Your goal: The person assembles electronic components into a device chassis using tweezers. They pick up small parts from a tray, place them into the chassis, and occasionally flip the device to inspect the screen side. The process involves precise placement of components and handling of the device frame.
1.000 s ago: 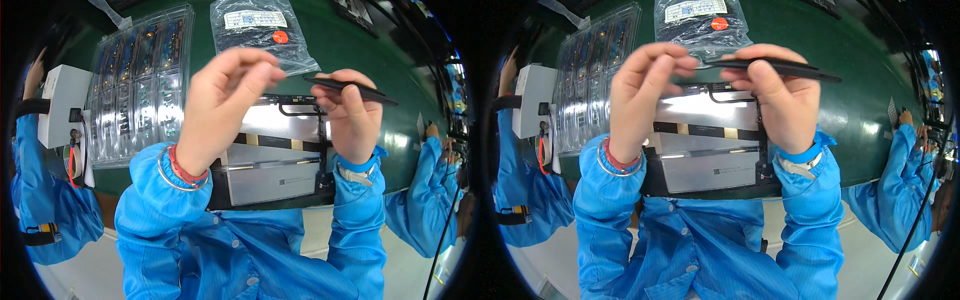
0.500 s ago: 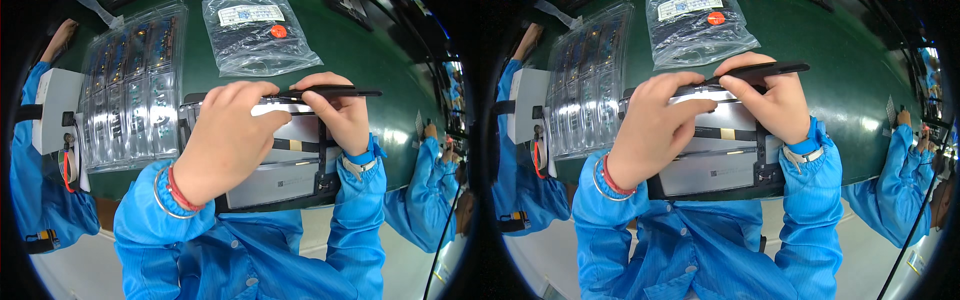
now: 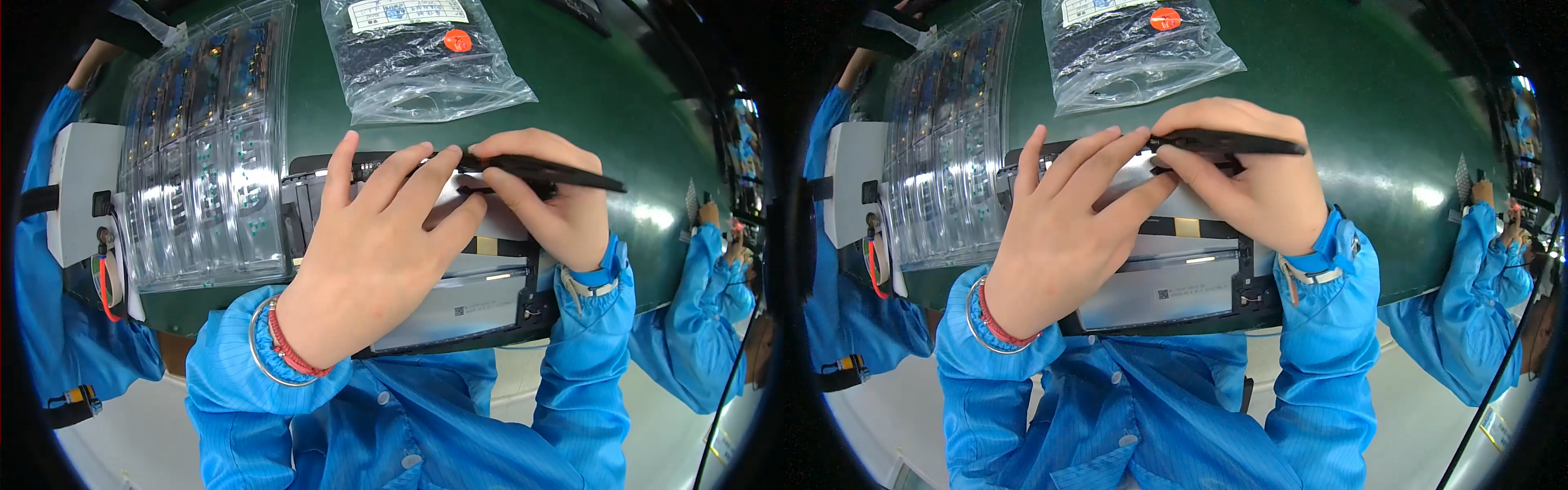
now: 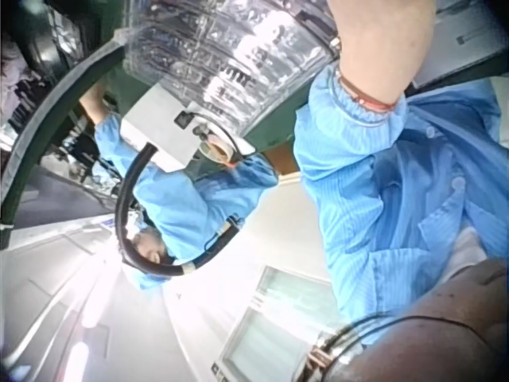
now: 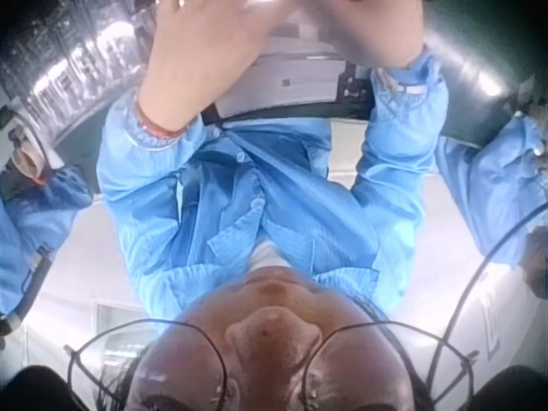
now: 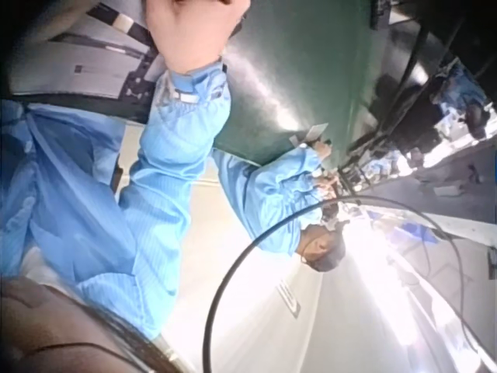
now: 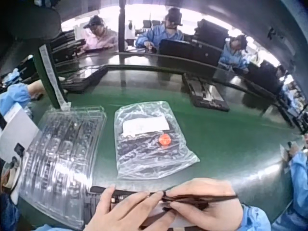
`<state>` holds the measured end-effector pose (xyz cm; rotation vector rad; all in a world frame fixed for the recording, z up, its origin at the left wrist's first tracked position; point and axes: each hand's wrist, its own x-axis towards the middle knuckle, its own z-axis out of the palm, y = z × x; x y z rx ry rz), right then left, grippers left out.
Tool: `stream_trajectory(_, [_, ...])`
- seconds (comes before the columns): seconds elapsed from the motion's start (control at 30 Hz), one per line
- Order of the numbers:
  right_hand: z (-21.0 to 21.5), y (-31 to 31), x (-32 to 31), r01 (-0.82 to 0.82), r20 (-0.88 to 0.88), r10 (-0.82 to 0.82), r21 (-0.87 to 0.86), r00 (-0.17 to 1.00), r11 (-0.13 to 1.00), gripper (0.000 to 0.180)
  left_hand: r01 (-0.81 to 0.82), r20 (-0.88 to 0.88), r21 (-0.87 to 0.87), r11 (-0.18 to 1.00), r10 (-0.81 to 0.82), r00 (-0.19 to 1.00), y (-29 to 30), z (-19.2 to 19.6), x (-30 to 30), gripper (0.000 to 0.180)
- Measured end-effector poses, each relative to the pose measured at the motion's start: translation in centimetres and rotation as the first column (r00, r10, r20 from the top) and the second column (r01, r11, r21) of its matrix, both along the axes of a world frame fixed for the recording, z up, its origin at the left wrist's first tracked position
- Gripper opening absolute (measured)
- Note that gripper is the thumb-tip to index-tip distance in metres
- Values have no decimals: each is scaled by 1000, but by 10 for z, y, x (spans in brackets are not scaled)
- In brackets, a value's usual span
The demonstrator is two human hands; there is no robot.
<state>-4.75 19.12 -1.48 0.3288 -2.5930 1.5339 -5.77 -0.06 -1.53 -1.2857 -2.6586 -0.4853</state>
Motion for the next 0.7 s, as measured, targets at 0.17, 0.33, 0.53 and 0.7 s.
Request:
stream_trajectory(0.17, [-1,1,3,66,63,-58,-137,996,988,16,-14,27,-2,1000,14,1000,1,2,3,34])
stream_trajectory(0.33, [1,2,1,28,50,-25,-55,998,998,16,-55,63,15,998,54,997,2,2,3,33])
stream_trajectory(0.53, [0,0,-1,13,38,-12,-33,999,999,16,-60,100,17,998,58,993,1,3,3,32])
stream_trajectory(0.7, [-3,1,-1,11,20,-10,-26,1000,1000,16,-54,109,12,998,52,993,1,4,3,32])
